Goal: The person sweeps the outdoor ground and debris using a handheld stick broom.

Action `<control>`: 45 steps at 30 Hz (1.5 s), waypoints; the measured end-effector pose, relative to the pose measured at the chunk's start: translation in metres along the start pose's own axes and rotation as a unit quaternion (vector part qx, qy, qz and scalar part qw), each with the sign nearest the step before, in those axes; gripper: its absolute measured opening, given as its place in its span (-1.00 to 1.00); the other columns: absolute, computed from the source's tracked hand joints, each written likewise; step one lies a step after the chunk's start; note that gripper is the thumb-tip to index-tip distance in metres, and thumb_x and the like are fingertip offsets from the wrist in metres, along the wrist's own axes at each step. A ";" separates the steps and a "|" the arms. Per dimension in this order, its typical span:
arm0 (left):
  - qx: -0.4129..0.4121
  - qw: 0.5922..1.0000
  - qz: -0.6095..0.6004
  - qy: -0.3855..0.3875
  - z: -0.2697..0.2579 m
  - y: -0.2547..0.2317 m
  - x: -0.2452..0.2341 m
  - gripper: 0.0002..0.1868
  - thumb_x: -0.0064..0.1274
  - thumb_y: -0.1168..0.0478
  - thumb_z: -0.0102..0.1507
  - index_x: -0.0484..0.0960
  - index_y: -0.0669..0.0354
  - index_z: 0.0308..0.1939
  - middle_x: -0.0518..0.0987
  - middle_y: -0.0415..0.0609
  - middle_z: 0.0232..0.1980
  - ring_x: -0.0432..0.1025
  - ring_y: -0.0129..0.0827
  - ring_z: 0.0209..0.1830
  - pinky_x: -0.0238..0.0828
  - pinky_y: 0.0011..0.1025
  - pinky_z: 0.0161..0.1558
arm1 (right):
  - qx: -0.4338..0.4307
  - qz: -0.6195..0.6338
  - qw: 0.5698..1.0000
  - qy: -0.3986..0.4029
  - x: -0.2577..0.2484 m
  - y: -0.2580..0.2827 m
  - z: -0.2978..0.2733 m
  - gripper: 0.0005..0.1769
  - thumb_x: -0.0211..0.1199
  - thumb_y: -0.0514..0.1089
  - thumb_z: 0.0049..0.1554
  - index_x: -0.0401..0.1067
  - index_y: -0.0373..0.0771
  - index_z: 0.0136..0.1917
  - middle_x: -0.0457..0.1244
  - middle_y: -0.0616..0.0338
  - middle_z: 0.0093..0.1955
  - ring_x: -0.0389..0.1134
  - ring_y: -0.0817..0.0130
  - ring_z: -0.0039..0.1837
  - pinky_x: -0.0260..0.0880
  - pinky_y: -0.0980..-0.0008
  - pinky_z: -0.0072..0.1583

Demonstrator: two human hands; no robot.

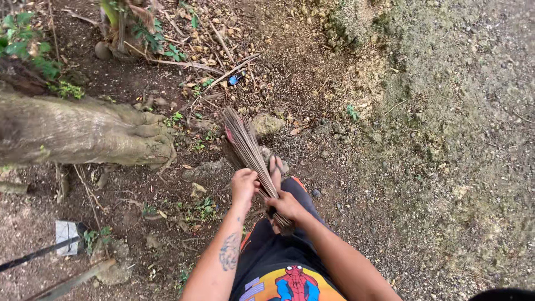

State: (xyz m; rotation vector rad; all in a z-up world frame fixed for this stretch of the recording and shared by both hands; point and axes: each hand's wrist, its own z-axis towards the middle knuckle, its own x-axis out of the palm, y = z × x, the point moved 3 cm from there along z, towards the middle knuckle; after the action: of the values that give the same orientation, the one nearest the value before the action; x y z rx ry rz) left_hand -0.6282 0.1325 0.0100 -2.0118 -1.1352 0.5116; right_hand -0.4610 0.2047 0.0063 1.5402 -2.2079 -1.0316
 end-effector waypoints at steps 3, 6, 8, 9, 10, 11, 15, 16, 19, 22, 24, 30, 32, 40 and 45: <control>0.014 0.999 -0.034 -0.014 0.028 -0.036 -0.024 -0.72 0.10 0.30 0.27 0.53 0.31 0.05 0.62 0.01 -0.25 0.52 -0.41 -0.42 0.48 -0.47 -0.49 | 0.013 0.032 0.999 -0.025 0.004 0.014 0.059 -0.38 0.35 0.18 0.10 0.50 -0.45 0.12 0.42 0.00 -0.13 0.45 0.30 -0.09 0.43 0.31 0.00; -0.015 0.999 0.003 -0.040 0.060 -0.061 -0.027 -0.69 0.11 0.31 0.27 0.54 0.31 0.09 0.64 0.00 -0.16 0.53 -0.40 -0.36 0.48 -0.47 -0.45 | 0.004 0.100 0.995 -0.011 0.004 0.024 0.131 -0.42 0.35 0.12 0.09 0.49 -0.44 0.12 0.40 0.00 -0.14 0.42 0.28 -0.14 0.42 0.27 -0.06; -0.040 0.997 0.055 -0.041 0.089 -0.071 -0.027 -0.65 0.07 0.29 0.29 0.54 0.22 0.16 0.61 0.02 -0.11 0.51 -0.39 -0.33 0.48 -0.48 -0.39 | 0.025 0.196 0.980 0.023 0.014 0.028 0.173 -0.46 0.35 0.07 0.07 0.51 -0.46 0.09 0.39 -0.01 -0.15 0.40 0.24 -0.19 0.43 0.21 -0.12; -0.044 0.996 0.065 -0.039 0.105 -0.075 -0.023 -0.65 0.07 0.29 0.29 0.54 0.22 0.16 0.61 0.02 -0.11 0.51 -0.39 -0.33 0.48 -0.48 -0.39 | 0.080 0.193 0.978 0.026 0.016 0.027 0.194 -0.46 0.38 0.07 0.07 0.49 -0.41 0.12 0.37 -0.01 -0.16 0.36 0.22 -0.19 0.37 0.17 -0.13; -0.060 0.993 0.087 -0.048 0.120 -0.078 -0.019 -0.68 0.07 0.29 0.31 0.52 0.26 0.15 0.61 0.02 -0.11 0.51 -0.39 -0.31 0.46 -0.46 -0.38 | 0.135 0.189 0.972 0.031 0.014 0.027 0.216 -0.45 0.41 0.08 0.06 0.48 -0.36 0.16 0.34 -0.02 -0.16 0.32 0.20 -0.20 0.31 0.13 -0.15; -0.075 0.989 0.112 -0.053 0.147 -0.085 -0.010 -0.70 0.06 0.28 0.34 0.51 0.30 0.14 0.61 0.02 -0.10 0.50 -0.38 -0.29 0.44 -0.43 -0.38 | 0.138 0.204 0.969 0.028 0.007 0.030 0.243 -0.45 0.41 0.08 0.06 0.48 -0.36 0.16 0.34 -0.02 -0.16 0.32 0.20 -0.20 0.31 0.13 -0.15; -0.115 0.978 0.171 -0.016 0.236 -0.071 0.023 -0.70 0.06 0.30 0.32 0.52 0.26 0.13 0.62 -0.03 -0.10 0.51 -0.38 -0.30 0.46 -0.45 -0.35 | 0.187 0.187 0.964 0.016 -0.009 0.007 0.325 -0.43 0.48 0.14 0.03 0.53 -0.29 0.15 0.38 0.09 -0.04 0.37 0.31 -0.08 0.38 0.21 -0.01; -0.108 0.981 0.158 -0.011 0.255 -0.069 0.029 -0.71 0.05 0.30 0.33 0.52 0.27 0.13 0.61 -0.02 -0.10 0.51 -0.40 -0.29 0.47 -0.45 -0.34 | 0.205 0.160 0.966 0.011 -0.036 -0.007 0.340 -0.42 0.50 0.15 0.02 0.55 -0.27 0.15 0.39 0.11 -0.01 0.39 0.34 -0.05 0.40 0.23 0.02; -0.103 0.985 0.139 0.004 0.291 -0.055 0.026 -0.72 0.05 0.31 0.32 0.52 0.28 0.11 0.60 -0.03 -0.12 0.52 -0.42 -0.28 0.48 -0.44 -0.34 | -0.009 -0.010 0.993 0.119 -0.141 -0.034 0.375 -0.47 0.34 -0.01 -0.13 0.65 0.09 0.16 0.50 0.18 -0.07 0.50 0.41 -0.10 0.51 0.34 0.04; -0.117 0.984 0.131 0.026 0.306 -0.037 0.023 -0.72 0.06 0.30 0.31 0.51 0.27 0.10 0.61 -0.05 -0.13 0.52 -0.42 -0.28 0.48 -0.45 -0.34 | 0.347 0.022 0.937 -0.046 -0.273 -0.062 0.346 -0.63 0.45 -0.05 0.09 0.63 -0.42 0.00 0.43 -0.04 -0.18 0.39 0.29 -0.29 0.47 0.22 -0.18; -0.133 0.982 0.126 0.042 0.316 -0.029 0.024 -0.73 0.05 0.30 0.32 0.50 0.26 0.09 0.61 -0.07 -0.13 0.52 -0.43 -0.28 0.49 -0.46 -0.34 | 0.328 0.113 0.925 -0.157 -0.318 -0.046 0.317 -0.63 0.38 -0.06 0.11 0.52 -0.35 0.09 0.42 -0.03 -0.23 0.38 0.29 -0.34 0.44 0.22 -0.24; -0.158 0.973 0.141 0.092 0.332 -0.020 0.057 -0.76 0.08 0.29 0.32 0.59 0.32 0.04 0.60 -0.04 -0.18 0.50 -0.41 -0.32 0.45 -0.50 -0.40 | 0.226 -0.008 0.945 -0.237 -0.258 -0.011 0.266 -0.51 0.39 0.07 0.14 0.55 -0.33 0.19 0.43 0.15 -0.20 0.41 0.49 -0.20 0.42 0.38 -0.13; -0.098 0.976 0.160 0.110 0.352 -0.037 0.054 -0.78 0.07 0.28 0.33 0.58 0.28 0.04 0.61 -0.12 -0.14 0.51 -0.53 -0.25 0.49 -0.54 -0.36 | 0.308 0.167 0.927 -0.134 -0.219 -0.010 0.269 -0.54 0.30 0.01 0.12 0.45 -0.28 0.20 0.38 0.09 -0.23 0.36 0.33 -0.29 0.45 0.23 -0.25; -0.088 0.977 0.163 0.107 0.386 -0.059 -0.014 -0.75 0.10 0.30 0.33 0.55 0.29 0.07 0.59 -0.08 -0.17 0.51 -0.48 -0.29 0.46 -0.52 -0.33 | 0.349 0.015 0.877 -0.329 -0.335 0.032 0.341 -0.56 0.22 0.02 0.26 0.43 -0.47 0.10 0.37 -0.06 -0.21 0.35 0.34 -0.33 0.45 0.22 -0.30; -0.081 0.985 0.138 0.069 0.394 -0.070 -0.056 -0.75 0.07 0.31 0.34 0.53 0.29 0.09 0.59 -0.08 -0.15 0.51 -0.46 -0.28 0.45 -0.52 -0.32 | 0.260 0.070 0.901 -0.340 -0.310 0.085 0.319 -0.59 0.26 -0.03 0.17 0.42 -0.37 0.15 0.40 0.02 -0.19 0.40 0.41 -0.31 0.51 0.29 -0.28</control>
State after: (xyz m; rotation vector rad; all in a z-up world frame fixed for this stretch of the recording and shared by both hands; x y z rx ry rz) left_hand -0.9526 0.2716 -0.1862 -2.3241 -0.8420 0.4207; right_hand -0.5783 0.6261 -0.1086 1.2739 -3.2424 -1.1084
